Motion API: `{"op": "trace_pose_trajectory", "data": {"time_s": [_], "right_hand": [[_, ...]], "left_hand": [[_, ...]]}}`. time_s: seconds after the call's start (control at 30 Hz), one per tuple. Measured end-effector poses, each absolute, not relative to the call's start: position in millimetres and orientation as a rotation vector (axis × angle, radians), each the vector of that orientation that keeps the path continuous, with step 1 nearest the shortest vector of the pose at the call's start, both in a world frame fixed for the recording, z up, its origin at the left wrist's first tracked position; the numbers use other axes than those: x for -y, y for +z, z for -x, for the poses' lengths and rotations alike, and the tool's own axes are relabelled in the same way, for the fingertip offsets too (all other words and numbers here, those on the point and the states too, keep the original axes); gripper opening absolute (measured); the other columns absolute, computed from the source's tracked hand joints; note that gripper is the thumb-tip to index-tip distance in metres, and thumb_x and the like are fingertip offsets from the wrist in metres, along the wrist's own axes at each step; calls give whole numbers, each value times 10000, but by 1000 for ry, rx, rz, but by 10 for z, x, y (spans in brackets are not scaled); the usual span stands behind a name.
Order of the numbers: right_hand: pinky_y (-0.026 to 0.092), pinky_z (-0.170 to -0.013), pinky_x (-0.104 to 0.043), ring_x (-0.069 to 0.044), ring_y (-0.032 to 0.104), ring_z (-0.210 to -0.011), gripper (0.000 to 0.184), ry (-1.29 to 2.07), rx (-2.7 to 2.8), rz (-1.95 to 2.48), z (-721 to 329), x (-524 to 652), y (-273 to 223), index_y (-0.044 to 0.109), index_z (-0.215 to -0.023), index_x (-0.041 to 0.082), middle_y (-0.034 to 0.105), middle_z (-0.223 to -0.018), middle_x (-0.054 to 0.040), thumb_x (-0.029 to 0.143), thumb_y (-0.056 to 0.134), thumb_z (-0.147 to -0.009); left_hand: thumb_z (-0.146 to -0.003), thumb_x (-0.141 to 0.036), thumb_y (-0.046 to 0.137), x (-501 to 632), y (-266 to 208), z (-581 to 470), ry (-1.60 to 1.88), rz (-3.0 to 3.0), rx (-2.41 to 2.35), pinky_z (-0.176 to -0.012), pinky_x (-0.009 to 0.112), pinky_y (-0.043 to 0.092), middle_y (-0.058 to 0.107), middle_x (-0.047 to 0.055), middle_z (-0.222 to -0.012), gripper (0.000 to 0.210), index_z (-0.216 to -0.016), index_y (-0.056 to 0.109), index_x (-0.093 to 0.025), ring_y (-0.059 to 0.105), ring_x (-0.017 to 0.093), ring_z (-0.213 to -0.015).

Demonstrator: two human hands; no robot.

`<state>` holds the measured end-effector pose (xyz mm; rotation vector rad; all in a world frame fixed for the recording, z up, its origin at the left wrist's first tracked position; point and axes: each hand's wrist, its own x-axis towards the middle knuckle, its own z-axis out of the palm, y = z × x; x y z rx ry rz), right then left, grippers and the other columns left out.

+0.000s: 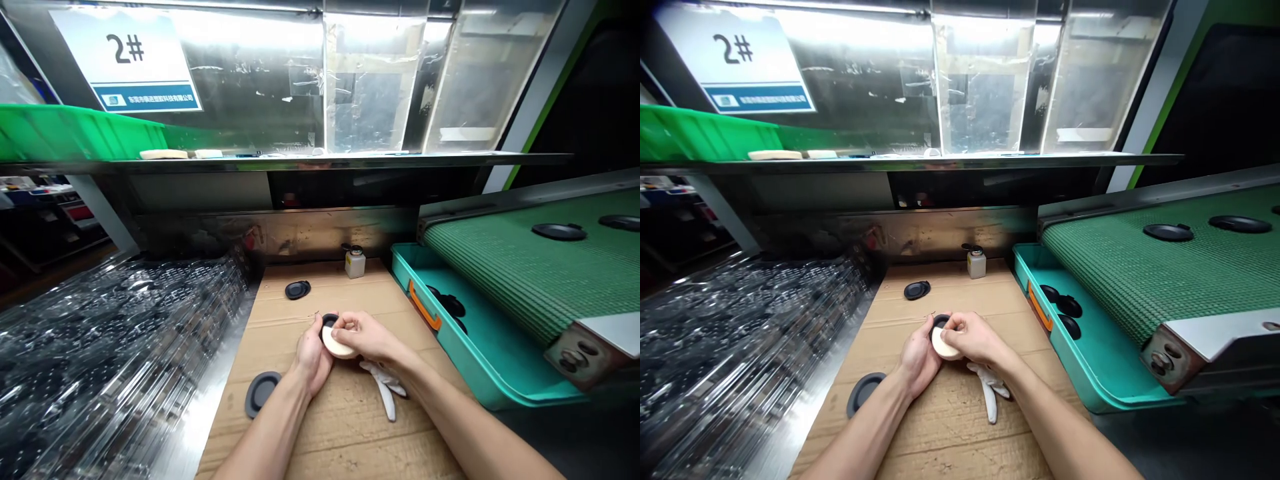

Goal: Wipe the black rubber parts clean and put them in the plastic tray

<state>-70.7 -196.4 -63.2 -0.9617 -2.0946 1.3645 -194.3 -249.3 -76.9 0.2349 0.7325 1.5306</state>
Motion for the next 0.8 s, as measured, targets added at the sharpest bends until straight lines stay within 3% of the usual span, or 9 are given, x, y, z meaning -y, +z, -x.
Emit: {"op": "trace_pose_trajectory", "data": {"time_s": [0.13,0.33,0.5,0.8], "right_hand": [[349,-498,-199,-117,525,-555,184,1183,2189,1074,562,1906,-585,642,-822,149,612,-649,0,310,564,-777],[407,-665,-234,-154,614,-738,210,625,2272,994,748,2084,-574,583,-1021,240,673,-854,-12,340,456,-887],[367,-619,-270,-213,625,-713,311,278,2296,1388,820,2100,-559,517,-1149,268,673,-808,-48,425,344,-944],[368,-605,-301,-254,638,-693,340,237,2431,1369,893,2175,-571,478,-1160,253,680,-816,-85,439,282,-956]], "left_hand": [[-916,-319,449,2489,-773,1945,1504,-272,-766,-877,425,516,658,156,-1026,279,-1036,582,-106,647,250,-959],[-933,-325,408,2470,-807,1974,1503,-267,-714,-883,366,518,664,174,-1041,324,-1001,604,-76,639,235,-986],[-943,-318,382,2490,-807,1986,1476,-235,-703,-862,390,529,663,157,-1086,339,-1067,601,-91,644,231,-973],[-936,-321,392,2463,-783,1939,1552,-142,-697,-876,319,505,671,148,-1040,321,-982,616,-95,638,206,-965]]}}
